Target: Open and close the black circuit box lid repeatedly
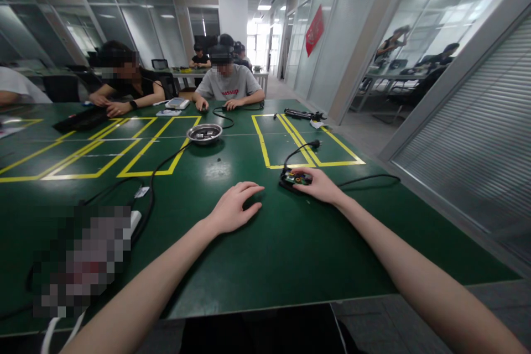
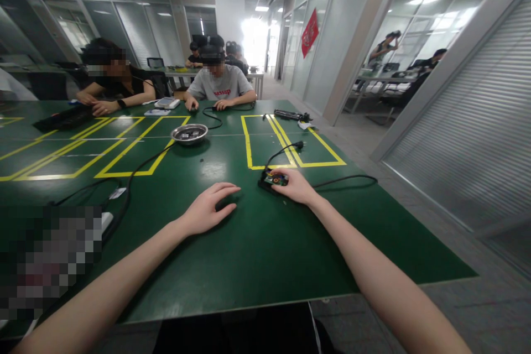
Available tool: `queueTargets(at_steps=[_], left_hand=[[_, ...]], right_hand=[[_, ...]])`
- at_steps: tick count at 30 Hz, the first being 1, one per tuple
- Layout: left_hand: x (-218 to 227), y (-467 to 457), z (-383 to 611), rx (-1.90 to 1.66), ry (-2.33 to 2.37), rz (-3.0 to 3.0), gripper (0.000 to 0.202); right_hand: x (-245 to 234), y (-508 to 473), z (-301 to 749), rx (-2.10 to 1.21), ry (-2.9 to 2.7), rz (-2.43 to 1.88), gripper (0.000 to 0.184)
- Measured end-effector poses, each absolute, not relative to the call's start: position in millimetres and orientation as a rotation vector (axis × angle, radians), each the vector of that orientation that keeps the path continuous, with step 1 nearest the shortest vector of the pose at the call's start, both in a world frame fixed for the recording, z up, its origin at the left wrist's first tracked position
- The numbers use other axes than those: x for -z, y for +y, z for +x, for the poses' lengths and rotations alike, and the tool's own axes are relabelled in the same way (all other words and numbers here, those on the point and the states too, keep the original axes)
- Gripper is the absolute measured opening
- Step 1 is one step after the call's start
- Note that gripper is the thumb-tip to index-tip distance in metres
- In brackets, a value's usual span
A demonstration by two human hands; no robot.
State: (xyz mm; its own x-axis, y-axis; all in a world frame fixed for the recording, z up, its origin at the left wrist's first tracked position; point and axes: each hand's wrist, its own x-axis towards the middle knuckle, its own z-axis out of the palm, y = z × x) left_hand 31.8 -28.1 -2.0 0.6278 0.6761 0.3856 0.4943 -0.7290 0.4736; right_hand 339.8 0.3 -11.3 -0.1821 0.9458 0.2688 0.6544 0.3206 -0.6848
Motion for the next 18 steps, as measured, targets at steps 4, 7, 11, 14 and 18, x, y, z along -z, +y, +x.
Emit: queueTargets(at_steps=[4,7,11,14,18], left_hand=[[-5.1,-32.7,31.1,-0.867,0.862,2.541,0.045],[-8.2,-36.0,31.6,-0.753,0.773,2.549,0.048],[-6.2,-36.7,32.7,-0.678,0.796,2.549,0.057],[-4.1,-33.8,31.8,-0.65,0.844,2.577,0.059],[-3.9,-29.9,30.1,-0.621,0.879,2.621,0.056]], right_hand=[[4.7,-28.3,294.2,-0.918,-2.171,-1.041,0.042],[0.2,-42.3,278.1,-1.049,-2.22,-0.887,0.041],[-2.5,-43.9,276.5,-0.936,-2.212,-0.807,0.035],[-5.4,-40.2,280.3,-0.771,-2.188,-0.799,0.03],[-10.8,-34.3,290.7,-0.52,-2.219,-0.981,0.03]])
